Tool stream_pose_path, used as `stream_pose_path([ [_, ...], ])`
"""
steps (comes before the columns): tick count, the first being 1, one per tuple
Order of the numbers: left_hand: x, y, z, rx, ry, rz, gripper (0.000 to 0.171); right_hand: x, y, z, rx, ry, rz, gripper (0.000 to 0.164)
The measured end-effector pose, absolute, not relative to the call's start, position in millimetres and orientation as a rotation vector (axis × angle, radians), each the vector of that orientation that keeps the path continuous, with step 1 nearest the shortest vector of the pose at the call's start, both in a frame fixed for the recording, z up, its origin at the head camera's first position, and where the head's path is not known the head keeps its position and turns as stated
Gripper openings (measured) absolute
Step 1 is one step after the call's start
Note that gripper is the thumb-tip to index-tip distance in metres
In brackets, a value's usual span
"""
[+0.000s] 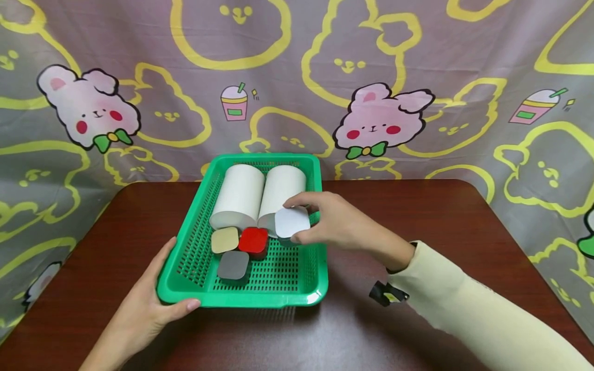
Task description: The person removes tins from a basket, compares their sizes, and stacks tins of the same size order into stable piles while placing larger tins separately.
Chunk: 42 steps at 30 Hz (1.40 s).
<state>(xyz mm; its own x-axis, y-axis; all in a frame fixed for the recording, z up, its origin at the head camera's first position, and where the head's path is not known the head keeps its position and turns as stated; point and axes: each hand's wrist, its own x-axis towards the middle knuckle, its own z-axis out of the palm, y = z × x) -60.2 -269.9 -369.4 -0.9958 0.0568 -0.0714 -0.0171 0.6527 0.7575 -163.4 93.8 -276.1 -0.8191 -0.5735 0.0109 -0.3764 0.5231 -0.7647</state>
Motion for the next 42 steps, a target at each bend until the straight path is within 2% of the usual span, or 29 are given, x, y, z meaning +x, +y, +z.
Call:
stream_pose_path([
  [14, -59, -268, -373, 0.056, 2.825, 1.281, 0.123, -170, 128, -275, -0.706, 2.566, -1.305, 0.055],
  [23, -60, -266, -376, 0.167, 2.882, 1.381, 0.125, -177, 155, -278, -0.578, 2.624, -1.314, 0.054],
  [42, -62, -265, -379, 0.270, 2.974, 1.360, 0.123, -220, 212, -309, -0.348, 2.670, -1.379, 0.058],
])
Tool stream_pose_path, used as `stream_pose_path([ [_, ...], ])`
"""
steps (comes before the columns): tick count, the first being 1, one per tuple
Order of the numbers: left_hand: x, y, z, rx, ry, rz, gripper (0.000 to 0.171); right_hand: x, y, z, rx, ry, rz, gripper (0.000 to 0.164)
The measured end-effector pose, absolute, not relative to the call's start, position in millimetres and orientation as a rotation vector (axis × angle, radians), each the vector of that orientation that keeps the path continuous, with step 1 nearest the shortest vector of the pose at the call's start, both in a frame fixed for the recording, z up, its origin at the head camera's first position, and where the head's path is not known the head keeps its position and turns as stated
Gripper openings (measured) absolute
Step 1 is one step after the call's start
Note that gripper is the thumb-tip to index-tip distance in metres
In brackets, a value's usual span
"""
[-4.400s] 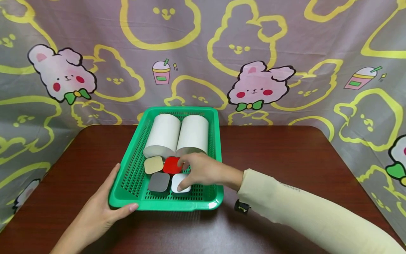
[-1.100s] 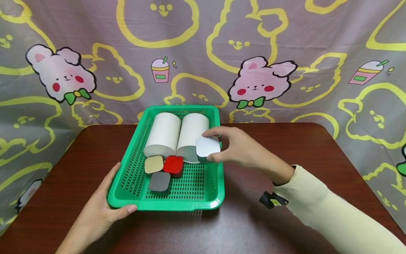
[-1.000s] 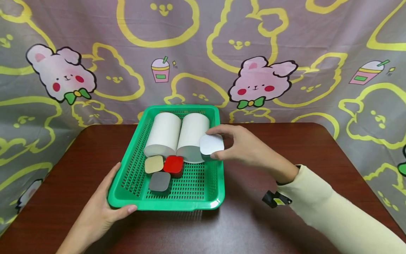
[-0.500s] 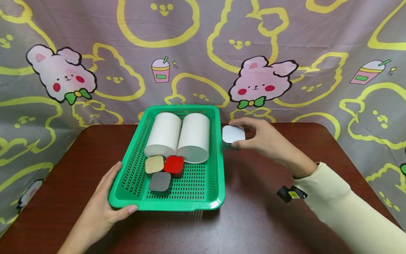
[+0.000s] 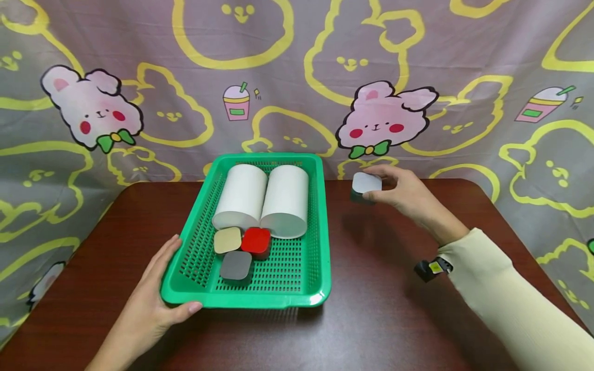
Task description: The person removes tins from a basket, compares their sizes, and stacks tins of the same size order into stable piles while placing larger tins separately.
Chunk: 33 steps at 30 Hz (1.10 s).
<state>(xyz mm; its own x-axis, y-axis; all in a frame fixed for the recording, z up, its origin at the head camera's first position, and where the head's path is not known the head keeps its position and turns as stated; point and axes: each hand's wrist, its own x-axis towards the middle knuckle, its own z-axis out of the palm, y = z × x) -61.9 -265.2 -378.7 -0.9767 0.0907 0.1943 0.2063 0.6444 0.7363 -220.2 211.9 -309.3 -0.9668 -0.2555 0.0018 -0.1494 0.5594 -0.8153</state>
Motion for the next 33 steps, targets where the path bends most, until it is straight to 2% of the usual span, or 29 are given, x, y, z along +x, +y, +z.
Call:
stream_pose_path([
  [33, -61, -265, -377, -0.278, -2.698, -1.218, 0.119, -272, 234, -364, -0.293, 2.596, -1.430, 0.057],
])
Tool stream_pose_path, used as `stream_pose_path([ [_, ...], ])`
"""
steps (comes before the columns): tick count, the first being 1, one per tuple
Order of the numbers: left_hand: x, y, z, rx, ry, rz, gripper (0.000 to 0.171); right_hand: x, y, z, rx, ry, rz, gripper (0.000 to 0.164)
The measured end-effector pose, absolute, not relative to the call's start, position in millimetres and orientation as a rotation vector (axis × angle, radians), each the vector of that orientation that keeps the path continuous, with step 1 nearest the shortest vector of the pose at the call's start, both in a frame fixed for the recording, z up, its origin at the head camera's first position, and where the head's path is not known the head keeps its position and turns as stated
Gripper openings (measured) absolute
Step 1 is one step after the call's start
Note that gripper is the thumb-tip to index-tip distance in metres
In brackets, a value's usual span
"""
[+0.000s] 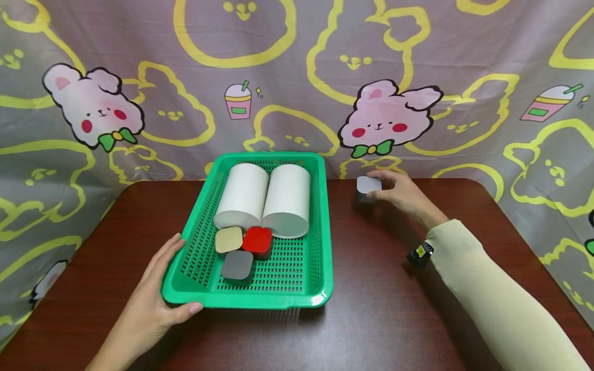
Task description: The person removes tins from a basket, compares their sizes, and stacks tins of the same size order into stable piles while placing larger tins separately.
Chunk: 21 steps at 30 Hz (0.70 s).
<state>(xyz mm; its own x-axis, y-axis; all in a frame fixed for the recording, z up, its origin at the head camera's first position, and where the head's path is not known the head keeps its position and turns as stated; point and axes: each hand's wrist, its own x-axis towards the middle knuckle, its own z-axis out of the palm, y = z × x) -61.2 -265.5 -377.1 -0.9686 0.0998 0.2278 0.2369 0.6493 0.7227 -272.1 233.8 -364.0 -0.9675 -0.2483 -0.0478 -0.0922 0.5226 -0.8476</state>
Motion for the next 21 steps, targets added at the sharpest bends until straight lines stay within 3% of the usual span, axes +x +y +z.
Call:
stream_pose_path([
  [21, -62, -266, -375, -0.240, -2.748, -1.231, 0.118, -285, 234, -386, -0.247, 2.516, -1.384, 0.060],
])
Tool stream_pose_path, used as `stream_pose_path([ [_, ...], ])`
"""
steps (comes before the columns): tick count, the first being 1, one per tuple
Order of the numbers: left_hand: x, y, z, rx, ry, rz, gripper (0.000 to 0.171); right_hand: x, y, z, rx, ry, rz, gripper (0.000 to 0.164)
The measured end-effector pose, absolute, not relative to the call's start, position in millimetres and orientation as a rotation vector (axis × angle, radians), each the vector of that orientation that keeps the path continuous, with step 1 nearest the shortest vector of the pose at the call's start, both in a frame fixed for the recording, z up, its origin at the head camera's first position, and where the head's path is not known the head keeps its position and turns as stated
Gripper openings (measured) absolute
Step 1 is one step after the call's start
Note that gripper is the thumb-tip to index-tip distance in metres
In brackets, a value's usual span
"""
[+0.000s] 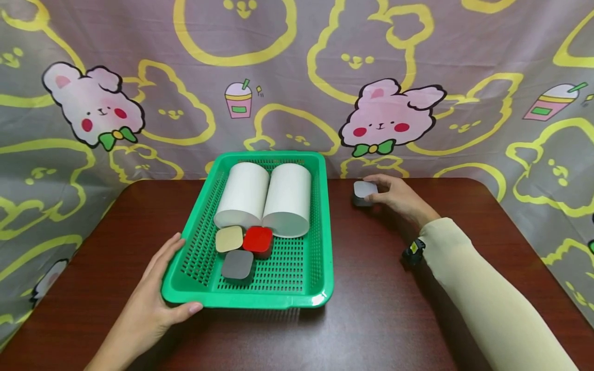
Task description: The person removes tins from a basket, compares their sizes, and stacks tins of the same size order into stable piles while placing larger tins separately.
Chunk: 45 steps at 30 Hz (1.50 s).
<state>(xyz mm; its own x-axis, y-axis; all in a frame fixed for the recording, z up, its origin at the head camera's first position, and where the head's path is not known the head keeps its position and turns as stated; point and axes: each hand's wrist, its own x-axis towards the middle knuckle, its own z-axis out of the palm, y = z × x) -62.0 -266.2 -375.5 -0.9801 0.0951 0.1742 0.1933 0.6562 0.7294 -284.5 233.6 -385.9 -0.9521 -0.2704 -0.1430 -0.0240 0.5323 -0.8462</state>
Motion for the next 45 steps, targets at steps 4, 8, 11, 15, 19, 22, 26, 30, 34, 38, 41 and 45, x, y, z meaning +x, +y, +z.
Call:
stream_pose_path([
  [4, -62, -266, -375, -0.239, -2.748, -1.233, 0.118, -284, 233, -387, -0.265, 2.512, -1.381, 0.059],
  [8, -62, -266, -375, -0.246, -2.741, -1.233, 0.118, -285, 233, -388, -0.269, 2.494, -1.394, 0.060],
  [11, -61, -266, -375, -0.245, -2.741, -1.232, 0.118, -286, 233, -390, -0.275, 2.486, -1.398, 0.061],
  [15, -61, -266, -375, -0.248, -2.739, -1.234, 0.118, -288, 234, -392, -0.274, 2.482, -1.403, 0.062],
  [19, -61, -266, -375, -0.248, -2.740, -1.231, 0.118, -288, 234, -393, -0.271, 2.479, -1.407, 0.062],
  [22, -61, -265, -375, -0.249, -2.740, -1.225, 0.118, -287, 234, -393, -0.268, 2.479, -1.407, 0.062],
  [26, -61, -266, -375, -0.250, -2.743, -1.224, 0.117, -285, 235, -391, -0.255, 2.474, -1.400, 0.064],
  [30, -61, -266, -375, -0.246, -2.749, -1.226, 0.117, -282, 235, -386, -0.249, 2.474, -1.386, 0.070],
  [34, -61, -266, -375, -0.245, -2.749, -1.228, 0.117, -279, 235, -378, -0.260, 2.484, -1.382, 0.074],
  [38, -61, -266, -375, -0.250, -2.743, -1.233, 0.117, -278, 236, -370, -0.300, 2.484, -1.406, 0.073],
  [41, -61, -266, -376, -0.252, -2.739, -1.233, 0.117, -278, 235, -363, -0.346, 2.505, -1.412, 0.070],
  [45, -60, -266, -376, -0.260, -2.729, -1.237, 0.118, -274, 234, -353, -0.388, 2.529, -1.394, 0.071],
])
